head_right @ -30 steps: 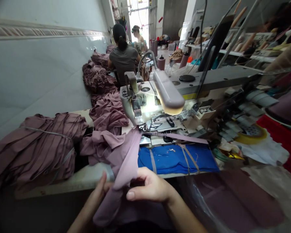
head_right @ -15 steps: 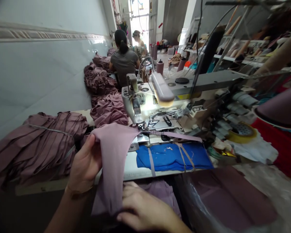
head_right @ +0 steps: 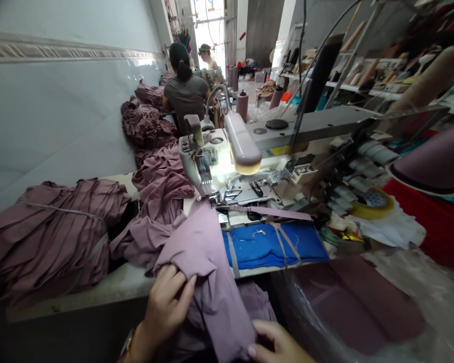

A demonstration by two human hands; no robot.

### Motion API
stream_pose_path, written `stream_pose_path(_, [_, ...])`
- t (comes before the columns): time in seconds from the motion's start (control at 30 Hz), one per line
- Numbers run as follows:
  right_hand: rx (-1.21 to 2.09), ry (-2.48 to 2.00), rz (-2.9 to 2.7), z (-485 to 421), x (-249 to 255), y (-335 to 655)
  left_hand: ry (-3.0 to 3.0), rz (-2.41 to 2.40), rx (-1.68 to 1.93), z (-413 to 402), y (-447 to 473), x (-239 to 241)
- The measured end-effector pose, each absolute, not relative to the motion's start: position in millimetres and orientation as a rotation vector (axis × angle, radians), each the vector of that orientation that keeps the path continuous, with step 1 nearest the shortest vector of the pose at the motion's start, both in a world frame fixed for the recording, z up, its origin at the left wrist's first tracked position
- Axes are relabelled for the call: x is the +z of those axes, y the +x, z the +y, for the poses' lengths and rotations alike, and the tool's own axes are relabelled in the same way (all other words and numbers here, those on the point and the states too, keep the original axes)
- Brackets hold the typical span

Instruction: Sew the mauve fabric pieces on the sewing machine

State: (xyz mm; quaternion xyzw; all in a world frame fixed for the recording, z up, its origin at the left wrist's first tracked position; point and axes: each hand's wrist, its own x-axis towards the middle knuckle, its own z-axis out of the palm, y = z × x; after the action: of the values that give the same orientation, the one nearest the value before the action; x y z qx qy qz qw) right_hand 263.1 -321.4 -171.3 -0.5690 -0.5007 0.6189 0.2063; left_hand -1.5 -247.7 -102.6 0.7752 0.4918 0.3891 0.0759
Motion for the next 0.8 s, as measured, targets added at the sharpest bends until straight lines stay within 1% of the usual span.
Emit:
stream_pose_path(0.2, [1.601, -1.478, -1.466, -295, -172, 250, 2.308, 1.496, 1.166, -208, -2, -84])
stream_pose_path(0.37, [1.523, -1.417, -1.478, -282, -163, 250, 2.072, 1.51, 1.232, -180, -4, -77])
stream_pose_path(0.63, [1.581, -1.291, -1.256, -261, -163, 226, 1.688, 1.448, 1.304, -134, -2, -65])
stream_pose_path(0.8, [1.582, -1.225, -1.182, -244, -161, 215, 1.705, 1.271, 1.266, -104, -2, -73])
